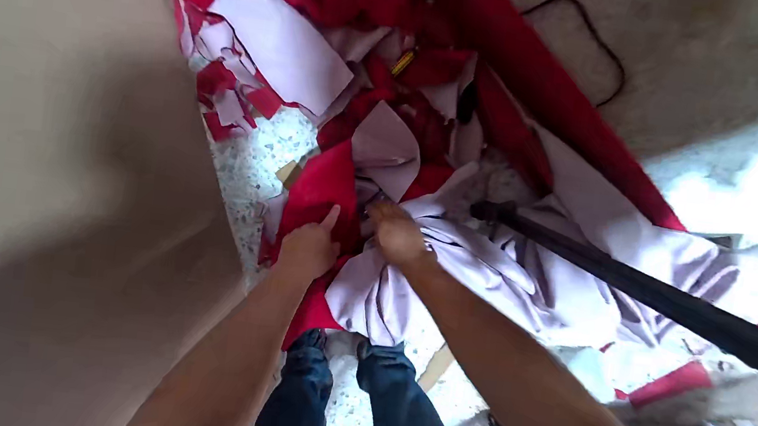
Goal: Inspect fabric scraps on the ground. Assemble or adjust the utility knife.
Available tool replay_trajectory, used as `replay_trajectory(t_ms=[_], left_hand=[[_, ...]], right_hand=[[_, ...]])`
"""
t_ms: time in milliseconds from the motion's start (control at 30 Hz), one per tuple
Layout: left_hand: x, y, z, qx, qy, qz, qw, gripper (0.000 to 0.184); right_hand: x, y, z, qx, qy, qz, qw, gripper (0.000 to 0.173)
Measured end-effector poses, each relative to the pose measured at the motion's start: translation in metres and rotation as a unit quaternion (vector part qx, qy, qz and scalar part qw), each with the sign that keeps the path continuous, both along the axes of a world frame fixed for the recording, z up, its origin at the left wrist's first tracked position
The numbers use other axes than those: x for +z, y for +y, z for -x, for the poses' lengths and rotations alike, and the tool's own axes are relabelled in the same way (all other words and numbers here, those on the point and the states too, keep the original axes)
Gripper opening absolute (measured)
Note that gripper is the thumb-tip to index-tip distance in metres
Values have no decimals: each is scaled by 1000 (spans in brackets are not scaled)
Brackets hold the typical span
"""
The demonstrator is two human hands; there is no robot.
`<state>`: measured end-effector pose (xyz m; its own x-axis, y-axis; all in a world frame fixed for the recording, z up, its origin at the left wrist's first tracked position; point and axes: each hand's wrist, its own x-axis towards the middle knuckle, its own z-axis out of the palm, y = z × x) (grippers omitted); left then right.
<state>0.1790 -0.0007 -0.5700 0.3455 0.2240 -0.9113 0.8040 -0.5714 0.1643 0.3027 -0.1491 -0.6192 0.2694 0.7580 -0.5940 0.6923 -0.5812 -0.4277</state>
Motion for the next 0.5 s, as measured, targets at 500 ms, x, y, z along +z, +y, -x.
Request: replay_trajectory(t_ms=[500], left_hand=[[91,-48,134,352,119,150,916,60]], right_hand=[[108,-59,-40,-492,605,-3,626,75]])
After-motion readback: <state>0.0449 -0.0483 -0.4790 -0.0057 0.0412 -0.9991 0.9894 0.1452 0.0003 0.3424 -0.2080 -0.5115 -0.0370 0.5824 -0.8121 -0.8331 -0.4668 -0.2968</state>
